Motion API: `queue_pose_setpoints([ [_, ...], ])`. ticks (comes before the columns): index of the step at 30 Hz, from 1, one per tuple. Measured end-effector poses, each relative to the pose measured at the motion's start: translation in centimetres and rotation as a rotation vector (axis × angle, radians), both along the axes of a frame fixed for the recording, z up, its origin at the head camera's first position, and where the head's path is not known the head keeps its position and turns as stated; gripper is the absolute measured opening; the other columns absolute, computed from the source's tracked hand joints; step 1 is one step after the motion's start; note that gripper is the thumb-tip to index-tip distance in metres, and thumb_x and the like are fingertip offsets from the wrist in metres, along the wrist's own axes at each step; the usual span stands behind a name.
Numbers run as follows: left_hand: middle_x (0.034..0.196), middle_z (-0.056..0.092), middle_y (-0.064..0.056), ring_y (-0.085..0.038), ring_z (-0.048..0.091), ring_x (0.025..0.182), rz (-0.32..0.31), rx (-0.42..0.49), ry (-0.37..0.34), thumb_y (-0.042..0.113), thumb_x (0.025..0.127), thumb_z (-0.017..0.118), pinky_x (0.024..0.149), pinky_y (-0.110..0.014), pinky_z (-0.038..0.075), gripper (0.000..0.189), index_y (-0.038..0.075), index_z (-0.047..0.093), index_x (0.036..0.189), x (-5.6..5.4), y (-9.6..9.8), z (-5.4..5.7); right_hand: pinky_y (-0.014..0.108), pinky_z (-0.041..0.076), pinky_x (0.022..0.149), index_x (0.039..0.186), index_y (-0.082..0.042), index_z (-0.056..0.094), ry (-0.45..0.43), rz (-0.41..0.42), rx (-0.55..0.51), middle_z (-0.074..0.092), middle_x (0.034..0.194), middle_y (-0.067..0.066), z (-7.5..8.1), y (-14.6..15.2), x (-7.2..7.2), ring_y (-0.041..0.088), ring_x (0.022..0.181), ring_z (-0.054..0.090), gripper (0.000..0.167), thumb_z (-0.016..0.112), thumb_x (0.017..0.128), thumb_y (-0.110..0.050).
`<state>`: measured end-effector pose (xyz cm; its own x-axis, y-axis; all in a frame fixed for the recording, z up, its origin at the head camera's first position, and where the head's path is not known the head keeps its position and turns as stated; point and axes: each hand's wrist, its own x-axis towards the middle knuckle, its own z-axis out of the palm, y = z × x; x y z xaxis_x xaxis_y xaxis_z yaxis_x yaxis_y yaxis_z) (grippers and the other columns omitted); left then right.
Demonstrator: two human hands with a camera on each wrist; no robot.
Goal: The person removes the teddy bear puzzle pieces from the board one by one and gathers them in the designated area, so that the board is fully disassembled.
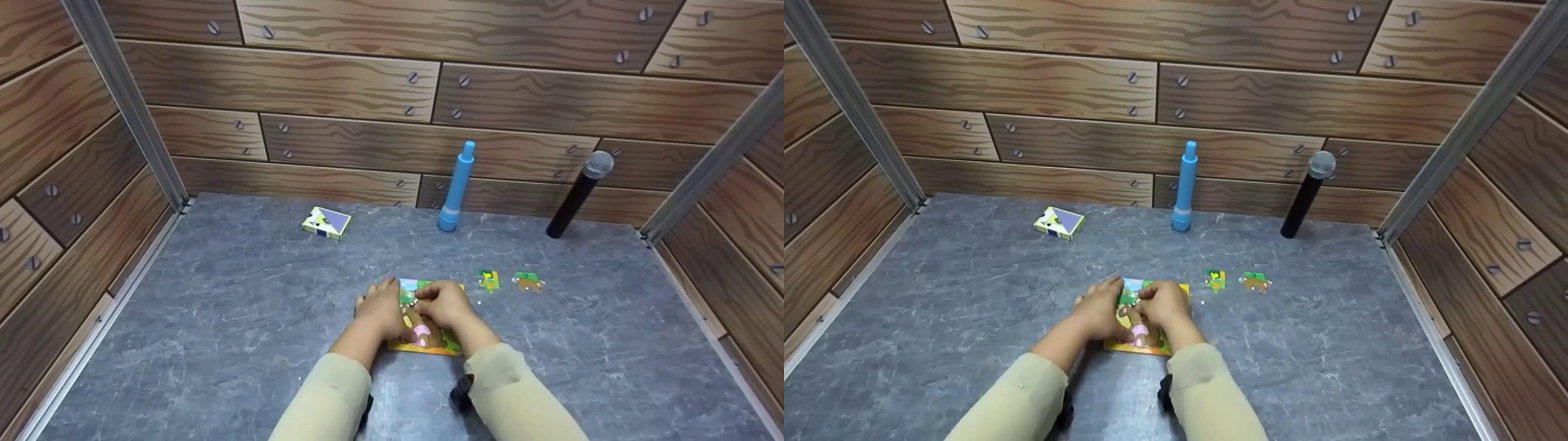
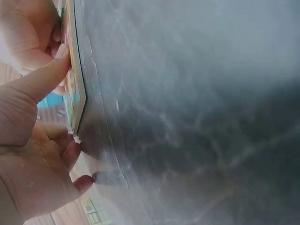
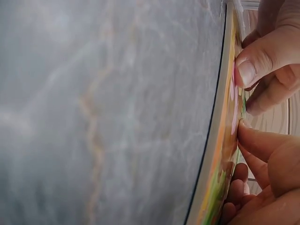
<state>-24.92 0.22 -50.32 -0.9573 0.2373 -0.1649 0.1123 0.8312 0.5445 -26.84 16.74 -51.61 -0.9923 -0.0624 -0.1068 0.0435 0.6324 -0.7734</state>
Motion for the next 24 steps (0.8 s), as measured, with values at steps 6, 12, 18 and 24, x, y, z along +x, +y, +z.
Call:
queue_pose_setpoints([
  [6, 0.168, 0.037, -0.012, -0.038, 0.033, 0.152, 0.015, 0.000, 0.007, 0.038, 0.068, 0.102, 0.120, -0.063, 0.027, 0.117, 0.003, 0.041, 0.162, -0.1, -0.1, -0.2, 0.037, 0.060, 0.082, 0.103, 0.001, 0.080, -0.014, -0.019, -0.014, 0.076, 0.095, 0.007, 0.1, -0.3, 0.1, 0.021, 0.090, 0.069, 0.015, 0.083, 0.088, 0.001],
  [12, 0.162, 0.044, -0.015, -0.040, 0.038, 0.148, 0.022, 0.049, 0.029, 0.035, 0.068, 0.102, 0.120, -0.064, 0.027, 0.110, 0.005, 0.044, 0.158, 0.3, -0.2, -0.3, 0.039, 0.059, 0.083, 0.098, 0.000, 0.078, -0.003, -0.040, -0.032, 0.074, 0.091, 0.007, 0.2, -0.3, 0.1, 0.021, 0.088, 0.067, 0.014, 0.084, 0.086, 0.002],
  [18, 0.159, 0.048, -0.019, -0.041, 0.043, 0.142, -0.043, 0.084, 0.062, 0.035, 0.074, 0.098, 0.120, -0.062, 0.027, 0.060, 0.017, 0.062, 0.117, 0.9, -0.7, -0.6, 0.038, 0.058, 0.083, 0.097, -0.001, 0.078, 0.021, -0.031, -0.028, 0.073, 0.089, 0.005, 0.0, -0.2, 0.0, 0.019, 0.086, 0.066, 0.011, 0.083, 0.086, 0.001],
  [24, 0.171, 0.026, -0.023, -0.043, 0.030, 0.154, -0.127, 0.064, 0.044, 0.037, 0.083, 0.091, 0.125, -0.066, 0.017, 0.037, 0.023, 0.071, 0.112, 1.4, -1.2, -0.5, 0.039, 0.058, 0.084, 0.096, -0.002, 0.078, 0.034, -0.021, 0.013, 0.073, 0.088, 0.005, -0.3, -0.3, 0.1, 0.020, 0.086, 0.067, 0.007, 0.078, 0.090, 0.002],
])
